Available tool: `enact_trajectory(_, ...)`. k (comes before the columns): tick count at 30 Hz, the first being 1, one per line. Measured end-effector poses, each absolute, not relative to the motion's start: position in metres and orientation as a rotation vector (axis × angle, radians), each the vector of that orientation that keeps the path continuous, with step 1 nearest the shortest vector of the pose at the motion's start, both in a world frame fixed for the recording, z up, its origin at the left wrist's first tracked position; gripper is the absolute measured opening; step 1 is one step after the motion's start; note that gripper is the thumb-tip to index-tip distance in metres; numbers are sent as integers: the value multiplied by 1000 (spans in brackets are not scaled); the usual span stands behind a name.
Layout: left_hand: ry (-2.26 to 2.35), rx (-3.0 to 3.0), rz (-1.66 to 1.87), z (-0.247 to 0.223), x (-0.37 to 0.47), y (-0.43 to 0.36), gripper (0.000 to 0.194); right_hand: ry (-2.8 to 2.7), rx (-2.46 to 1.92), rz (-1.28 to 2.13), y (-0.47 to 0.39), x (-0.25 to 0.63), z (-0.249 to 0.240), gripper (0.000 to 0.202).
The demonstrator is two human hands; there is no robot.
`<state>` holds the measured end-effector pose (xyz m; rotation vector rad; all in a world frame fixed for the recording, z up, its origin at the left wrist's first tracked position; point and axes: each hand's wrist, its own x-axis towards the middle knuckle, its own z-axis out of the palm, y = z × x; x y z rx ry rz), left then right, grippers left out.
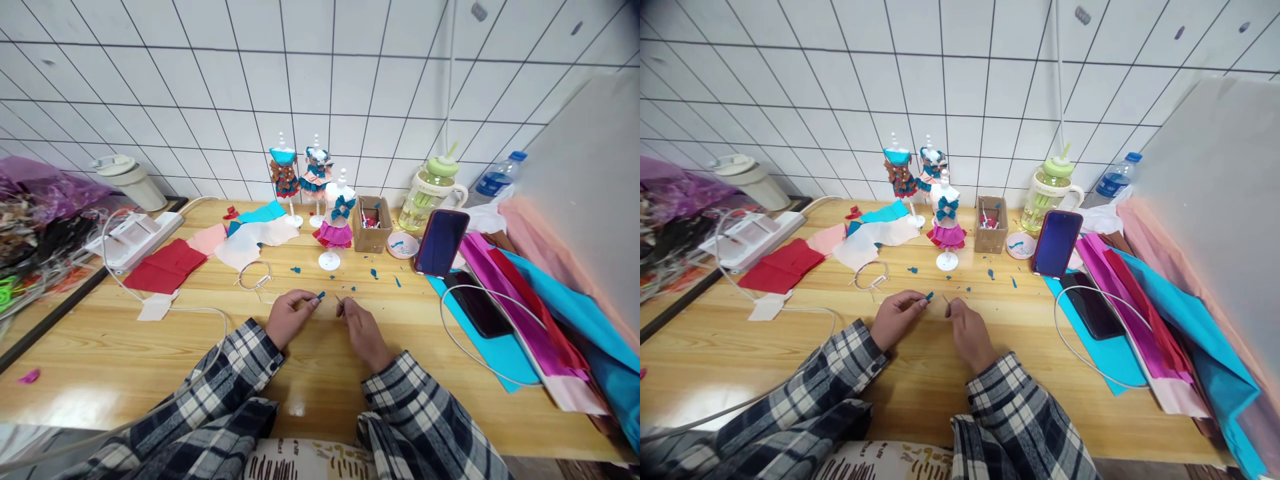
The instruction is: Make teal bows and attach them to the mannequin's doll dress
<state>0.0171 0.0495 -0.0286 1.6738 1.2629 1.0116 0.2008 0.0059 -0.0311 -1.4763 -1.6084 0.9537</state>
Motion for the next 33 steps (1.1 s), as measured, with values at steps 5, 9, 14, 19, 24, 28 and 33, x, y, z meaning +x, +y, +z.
enact_trajectory(5, 1234, 1628, 985, -30, 18, 51, 21, -1884, -1649, 873, 1, 192, -25, 38)
enact_trajectory(9, 1215, 1638, 967, -29, 19, 50, 19, -1930, -1757, 808, -2, 186, -20, 37)
enact_trajectory(14, 1188, 1701, 954, -28, 19, 49, 17, -1922, -1764, 814, -2, 185, -20, 37)
enact_trajectory(19, 1140, 1770, 928, -29, 20, 49, 17, -1921, -1742, 821, -2, 187, -23, 39)
enact_trajectory(24, 1139, 1761, 922, -30, 20, 48, 17, -1908, -1717, 845, 0, 186, -27, 38)
enact_trajectory(28, 1167, 1764, 882, -29, 20, 47, 18, -1870, -1681, 881, 2, 187, -30, 36)
enact_trajectory(33, 1171, 1815, 832, -31, 19, 48, 20, -1839, -1653, 902, 4, 190, -33, 34)
